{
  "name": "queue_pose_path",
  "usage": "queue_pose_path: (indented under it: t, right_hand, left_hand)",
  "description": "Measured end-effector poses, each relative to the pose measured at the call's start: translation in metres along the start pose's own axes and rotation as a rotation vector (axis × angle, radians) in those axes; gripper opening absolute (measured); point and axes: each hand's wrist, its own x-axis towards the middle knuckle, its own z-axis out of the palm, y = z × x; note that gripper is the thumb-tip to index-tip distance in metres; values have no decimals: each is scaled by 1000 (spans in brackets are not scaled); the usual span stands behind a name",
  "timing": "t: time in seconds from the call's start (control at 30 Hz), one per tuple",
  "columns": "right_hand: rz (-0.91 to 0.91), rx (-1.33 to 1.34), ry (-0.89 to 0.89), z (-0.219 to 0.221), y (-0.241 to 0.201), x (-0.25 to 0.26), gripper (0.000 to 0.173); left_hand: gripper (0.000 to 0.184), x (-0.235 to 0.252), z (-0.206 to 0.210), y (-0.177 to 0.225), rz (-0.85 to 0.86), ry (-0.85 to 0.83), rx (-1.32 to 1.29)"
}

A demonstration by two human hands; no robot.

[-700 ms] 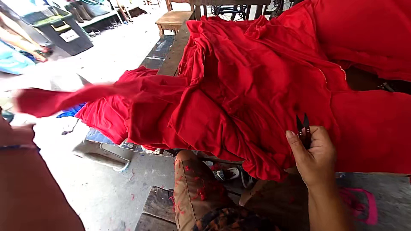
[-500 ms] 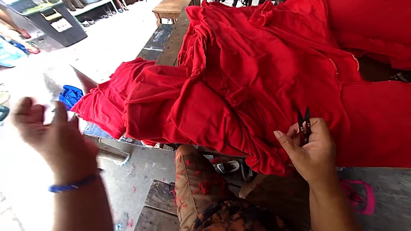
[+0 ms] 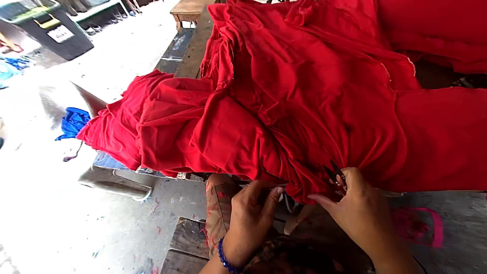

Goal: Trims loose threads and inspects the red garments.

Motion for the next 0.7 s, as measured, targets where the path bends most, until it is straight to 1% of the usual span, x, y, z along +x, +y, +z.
queue_pose_path:
  t: [0.1,0.13,0.17,0.27,0.33,0.4,0.47,0.57,0.63,0.67,0.7]
  right_hand:
    - [-9,55,104,19,-3,-1,31]
    - [-19,110,123,21,-2,0,24]
    - [-31,200,134,20,-1,0,21]
    - [-74,583,160,1,8,3,19]
    - [-116,699,211,-14,13,11,21]
    - [-164,651,299,-24,18,22,24]
    - [-202,528,398,-34,28,36,23]
    - [-238,357,530,-63,42,59,19]
    - [-207,225,602,-78,53,79,21]
    - [-165,158,597,-80,59,91,27]
    - [-93,92,557,-79,65,103,32]
  left_hand:
    - [17,17,-2,3,41,81,11]
    - [15,21,-2,3,44,94,8]
    - [14,23,-3,2,46,106,9]
    - [11,23,-7,-4,50,140,15]
    - [10,21,-8,-7,59,169,11]
    - [12,17,-5,-5,70,162,14]
    - [14,12,0,-1,73,134,6]
    - [13,9,3,2,86,140,1]
    - [11,10,2,1,75,169,-4]
    - [10,11,2,2,69,177,4]
    - [11,11,3,3,65,178,20]
